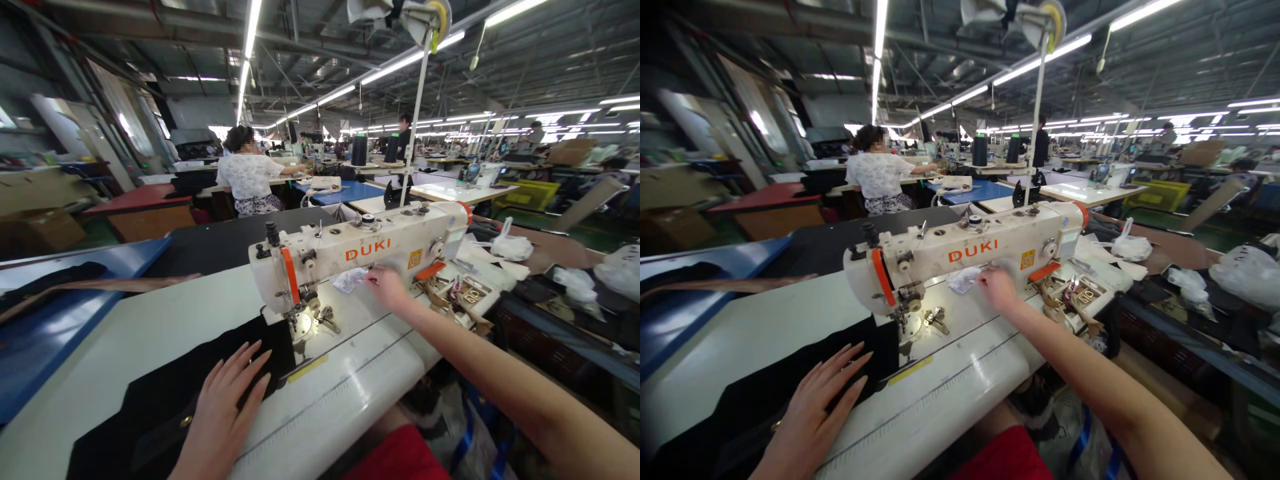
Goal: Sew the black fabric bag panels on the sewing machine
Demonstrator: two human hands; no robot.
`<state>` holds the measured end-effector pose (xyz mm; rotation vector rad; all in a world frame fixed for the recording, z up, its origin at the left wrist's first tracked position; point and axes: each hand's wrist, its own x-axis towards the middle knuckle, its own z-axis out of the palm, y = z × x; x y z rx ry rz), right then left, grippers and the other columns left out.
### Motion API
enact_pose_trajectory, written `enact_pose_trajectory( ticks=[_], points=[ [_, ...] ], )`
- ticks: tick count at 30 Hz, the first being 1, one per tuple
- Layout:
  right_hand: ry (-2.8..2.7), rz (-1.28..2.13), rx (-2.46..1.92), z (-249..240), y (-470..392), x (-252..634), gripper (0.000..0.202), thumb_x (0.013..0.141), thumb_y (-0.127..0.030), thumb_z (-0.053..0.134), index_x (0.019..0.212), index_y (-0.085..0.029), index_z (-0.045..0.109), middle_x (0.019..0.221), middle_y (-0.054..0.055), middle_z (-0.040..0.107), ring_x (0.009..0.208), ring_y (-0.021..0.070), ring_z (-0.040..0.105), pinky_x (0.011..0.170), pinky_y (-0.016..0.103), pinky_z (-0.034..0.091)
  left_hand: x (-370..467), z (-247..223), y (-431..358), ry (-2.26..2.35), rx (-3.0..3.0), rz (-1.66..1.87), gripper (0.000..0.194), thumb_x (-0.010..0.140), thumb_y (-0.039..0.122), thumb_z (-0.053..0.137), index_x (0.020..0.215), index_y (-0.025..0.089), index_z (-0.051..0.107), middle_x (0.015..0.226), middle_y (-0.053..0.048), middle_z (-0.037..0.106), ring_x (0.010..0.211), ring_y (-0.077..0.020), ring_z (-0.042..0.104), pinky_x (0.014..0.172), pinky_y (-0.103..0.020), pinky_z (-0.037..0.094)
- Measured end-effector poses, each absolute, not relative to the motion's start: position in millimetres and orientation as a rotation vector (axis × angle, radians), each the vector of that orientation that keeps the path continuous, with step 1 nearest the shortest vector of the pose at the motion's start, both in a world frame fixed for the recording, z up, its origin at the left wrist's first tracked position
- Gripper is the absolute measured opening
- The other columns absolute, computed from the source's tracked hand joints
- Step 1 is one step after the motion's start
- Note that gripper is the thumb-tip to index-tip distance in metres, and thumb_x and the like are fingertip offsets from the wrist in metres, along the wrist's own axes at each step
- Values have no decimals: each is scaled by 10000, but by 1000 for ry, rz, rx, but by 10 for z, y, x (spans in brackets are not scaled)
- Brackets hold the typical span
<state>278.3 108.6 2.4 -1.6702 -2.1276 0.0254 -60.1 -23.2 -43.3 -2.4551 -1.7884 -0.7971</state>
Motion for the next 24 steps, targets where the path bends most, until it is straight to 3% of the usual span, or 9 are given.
enact_pose_trajectory(
  ticks=[3, 7, 12, 17, 21, 24],
  points=[
    [-2174, 31, -1560, 52, 708, 2576, 122, 888, -159, 581, 853, -175, 697, 953, 65, 665, 958, 194, 565, 821, 268, 421, -400, -294, -267, -1977, -2549, -1165, 469, 824, 507, 557, 1215, 255, 624, 1291, -62, 626, 1232, -270, 541, 1109, -479, 333],
    [-2354, -17, -1179, -65, 157, 2039, 127, 888, -172, 567, 803, -159, 661, 911, 77, 648, 891, 202, 551, 823, 317, 435, -21, -120, -296, -2559, -2658, -1728, 670, 735, 547, 643, 1284, 171, 560, 1225, -116, 661, 1170, -288, 593, 1019, -425, 456],
    [-2281, 168, -985, -274, -229, 1633, 100, 890, -178, 538, 830, -179, 618, 921, 70, 633, 914, 202, 552, 852, 333, 448, 105, -128, -385, -2827, -2400, -2404, 637, 666, 483, 746, 1188, 138, 632, 1112, -140, 706, 1077, -284, 646, 965, -398, 499],
    [-2100, 655, -865, -262, -306, 1627, 92, 871, -164, 562, 806, -200, 617, 948, 40, 631, 905, 157, 590, 816, 259, 464, -35, -172, -541, -2905, -2193, -2517, 609, 542, 438, 827, 1070, 169, 685, 1072, -117, 729, 1020, -292, 674, 918, -405, 537],
    [-1837, 1079, -818, -280, -253, 1638, 45, 828, -238, 633, 818, -199, 652, 851, 16, 643, 822, 149, 604, 756, 256, 471, -93, -91, -650, -2947, -2031, -2407, 609, 560, 432, 804, 1094, 170, 673, 1060, -103, 736, 1029, -282, 670, 904, -376, 543],
    [-1596, 1434, -830, -358, -166, 1615, 143, 774, -324, 686, 807, -189, 654, 741, -8, 633, 694, 135, 601, 674, 258, 481, -125, -38, -693, -2964, -1971, -2320, 632, 598, 401, 775, 1167, 165, 633, 1086, -95, 726, 1051, -263, 661, 917, -349, 529]
  ],
)
